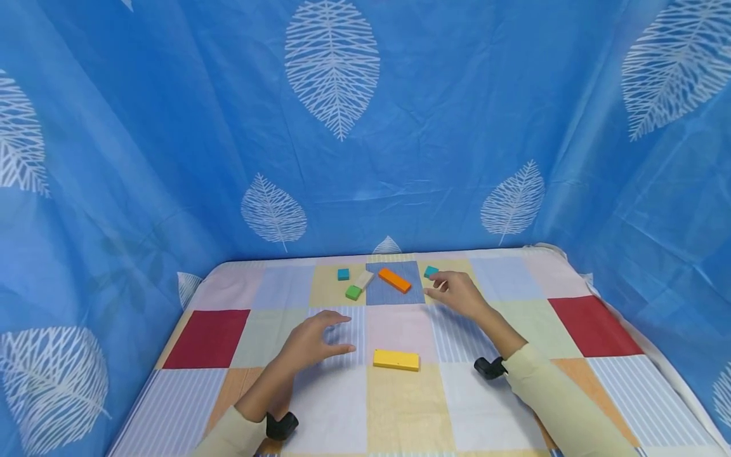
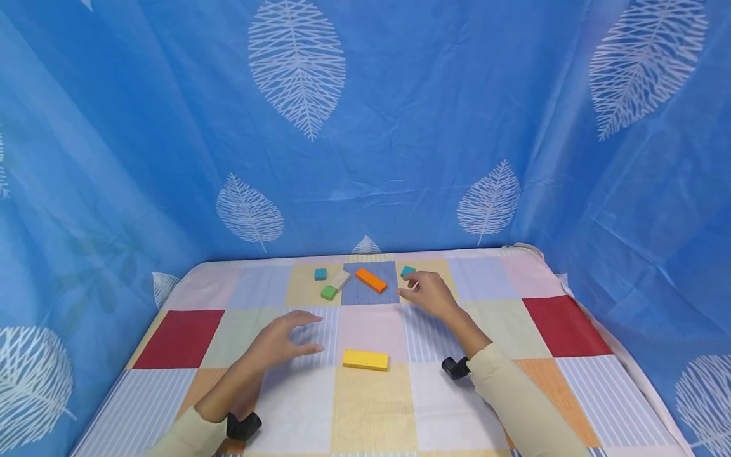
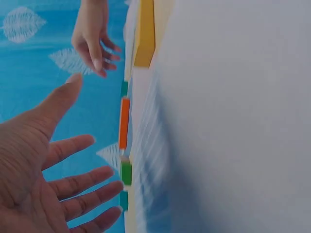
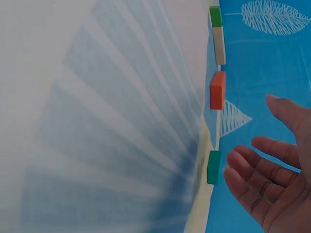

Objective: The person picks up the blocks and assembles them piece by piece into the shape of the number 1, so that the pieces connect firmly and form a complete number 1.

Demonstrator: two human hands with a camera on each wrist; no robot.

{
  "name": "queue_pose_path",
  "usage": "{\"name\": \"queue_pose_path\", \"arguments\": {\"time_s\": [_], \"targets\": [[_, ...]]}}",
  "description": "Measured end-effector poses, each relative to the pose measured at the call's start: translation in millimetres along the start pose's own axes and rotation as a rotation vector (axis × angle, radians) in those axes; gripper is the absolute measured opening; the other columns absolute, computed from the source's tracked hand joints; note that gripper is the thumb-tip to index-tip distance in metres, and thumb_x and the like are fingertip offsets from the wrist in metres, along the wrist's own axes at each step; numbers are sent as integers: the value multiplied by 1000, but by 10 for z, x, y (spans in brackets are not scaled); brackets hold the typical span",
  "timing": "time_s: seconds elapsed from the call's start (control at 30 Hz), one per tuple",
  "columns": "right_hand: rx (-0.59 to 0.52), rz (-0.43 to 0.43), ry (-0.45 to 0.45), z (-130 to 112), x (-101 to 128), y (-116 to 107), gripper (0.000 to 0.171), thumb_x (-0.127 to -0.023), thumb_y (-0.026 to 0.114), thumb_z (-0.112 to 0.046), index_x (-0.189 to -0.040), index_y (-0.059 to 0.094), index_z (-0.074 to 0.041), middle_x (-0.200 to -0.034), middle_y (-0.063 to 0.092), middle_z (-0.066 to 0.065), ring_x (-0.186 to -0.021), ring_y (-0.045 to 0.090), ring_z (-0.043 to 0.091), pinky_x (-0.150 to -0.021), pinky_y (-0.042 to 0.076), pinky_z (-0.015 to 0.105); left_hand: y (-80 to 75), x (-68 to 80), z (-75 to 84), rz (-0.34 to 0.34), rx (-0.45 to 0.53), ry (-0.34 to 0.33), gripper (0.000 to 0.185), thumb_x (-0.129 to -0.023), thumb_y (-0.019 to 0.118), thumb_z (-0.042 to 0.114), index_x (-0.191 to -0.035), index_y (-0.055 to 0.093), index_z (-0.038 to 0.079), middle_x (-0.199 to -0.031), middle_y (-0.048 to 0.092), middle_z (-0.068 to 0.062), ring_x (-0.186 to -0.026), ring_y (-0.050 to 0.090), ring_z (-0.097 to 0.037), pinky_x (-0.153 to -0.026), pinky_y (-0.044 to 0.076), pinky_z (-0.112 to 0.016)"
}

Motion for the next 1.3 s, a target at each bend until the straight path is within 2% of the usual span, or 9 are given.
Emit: {"name": "queue_pose_path", "arguments": {"time_s": [0.13,0.23,0.3,0.47,0.63,0.83,1.13,1.3], "targets": [[-34,-30,6,29,-22,73,39,-92,76,-18,-122,69,7,-89,70,8,-77,66,20,-68,56,36,107,22,83,-53,36,71,61,-77,87,48,-127,72,15,-126,67,-8,-113,63,-27,-93,53,-46],[-71,-61,14,46,-53,128,44,-93,74,-18,-127,65,8,-90,71,9,-79,68,22,-69,57,37,192,43,131,-89,68,95,61,-77,87,46,-127,72,15,-119,68,-5,-100,63,-22,-83,55,-38],[-80,-71,22,60,-73,153,47,-94,73,-19,-130,62,9,-92,71,9,-81,68,23,-70,57,37,246,49,168,-109,84,112,60,-77,88,45,-127,72,15,-117,68,-3,-97,62,-20,-81,54,-35],[-88,-74,48,74,-119,212,50,-92,75,-20,-130,61,10,-92,70,10,-82,68,24,-70,56,38,337,82,242,-139,99,154,60,-76,88,45,-127,73,17,-121,66,0,-108,62,-20,-90,53,-38],[-88,-80,64,80,-163,260,50,-91,77,-20,-129,62,9,-93,69,11,-85,68,27,-68,56,36,389,96,286,-169,80,158,59,-74,89,45,-126,73,22,-123,62,2,-113,59,-18,-94,52,-41],[-81,-88,83,56,-249,354,44,-90,78,-18,-124,67,7,-95,69,12,-85,66,25,-69,55,36,433,113,317,-191,43,161,61,-72,89,48,-125,74,24,-120,60,5,-110,57,-14,-92,51,-37],[-54,-79,81,5,-371,455,40,-84,84,-21,-113,73,4,-83,66,6,-70,55,18,-62,47,30,476,59,328,-173,31,140,56,-73,91,42,-125,74,27,-115,60,6,-91,54,-7,-71,46,-22],[-56,-52,110,24,-376,493,39,-82,86,-24,-111,75,1,-84,68,5,-76,60,18,-70,51,35,504,22,318,-176,32,108,54,-74,92,38,-124,75,25,-112,61,7,-86,53,-7,-71,45,-21]]}}
Point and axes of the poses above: each hand's wrist, its own x-axis away from the middle knuckle, its own y-axis out of the palm, z = x × y, the point moved 4 cm from there along -x, towards the middle knuckle
